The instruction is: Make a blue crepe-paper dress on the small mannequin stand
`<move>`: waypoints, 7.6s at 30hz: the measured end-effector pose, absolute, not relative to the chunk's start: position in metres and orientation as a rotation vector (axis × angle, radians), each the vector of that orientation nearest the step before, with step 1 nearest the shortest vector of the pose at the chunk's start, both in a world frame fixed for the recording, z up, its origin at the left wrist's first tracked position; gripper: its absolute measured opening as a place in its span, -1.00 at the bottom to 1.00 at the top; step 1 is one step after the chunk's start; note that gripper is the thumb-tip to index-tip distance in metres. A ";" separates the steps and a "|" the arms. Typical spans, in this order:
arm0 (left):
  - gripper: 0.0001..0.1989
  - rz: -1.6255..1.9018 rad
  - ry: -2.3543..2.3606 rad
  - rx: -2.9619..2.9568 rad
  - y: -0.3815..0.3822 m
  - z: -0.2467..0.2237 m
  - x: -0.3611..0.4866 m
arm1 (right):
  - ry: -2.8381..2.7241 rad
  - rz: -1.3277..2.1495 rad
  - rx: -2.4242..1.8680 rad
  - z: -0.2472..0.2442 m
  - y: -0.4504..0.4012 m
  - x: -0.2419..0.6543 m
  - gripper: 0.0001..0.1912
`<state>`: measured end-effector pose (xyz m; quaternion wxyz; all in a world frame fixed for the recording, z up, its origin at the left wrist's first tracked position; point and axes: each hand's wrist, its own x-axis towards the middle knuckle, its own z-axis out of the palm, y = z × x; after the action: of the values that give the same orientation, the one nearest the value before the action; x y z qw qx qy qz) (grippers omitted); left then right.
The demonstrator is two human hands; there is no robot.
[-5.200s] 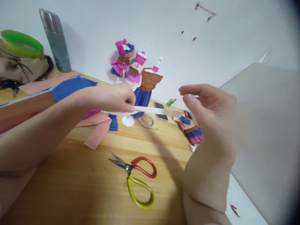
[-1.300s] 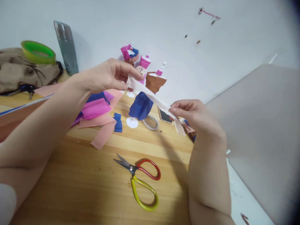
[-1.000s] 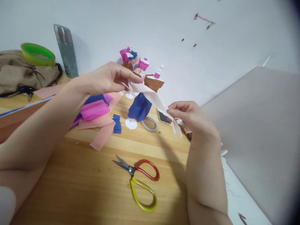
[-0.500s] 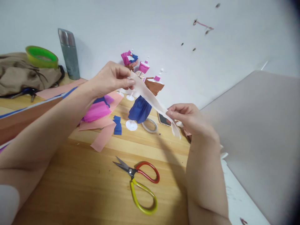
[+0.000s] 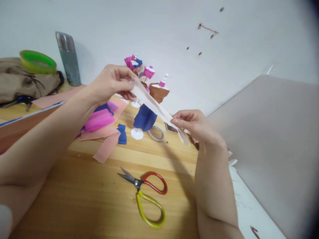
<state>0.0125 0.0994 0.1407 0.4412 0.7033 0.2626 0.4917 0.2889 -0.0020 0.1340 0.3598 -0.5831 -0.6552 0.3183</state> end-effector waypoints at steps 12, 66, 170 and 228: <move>-0.91 1.081 0.631 1.672 0.110 0.138 0.006 | -1.771 0.673 -1.569 0.140 -0.009 0.281 -0.73; -0.88 0.697 0.648 1.559 0.121 0.142 -0.005 | -1.840 0.184 -1.653 0.129 0.002 0.283 -0.81; -0.83 0.533 0.882 2.135 0.106 0.142 0.003 | -1.942 0.752 -1.470 0.129 0.001 0.272 -0.70; -0.39 0.436 0.707 2.303 0.099 0.181 -0.084 | -1.960 1.607 -1.421 0.065 0.052 0.302 -0.54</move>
<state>-0.0836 0.0988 0.1806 0.3398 0.8847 0.2715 0.1675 0.3020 0.0521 0.0654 0.1178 -0.4858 -0.6698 0.5491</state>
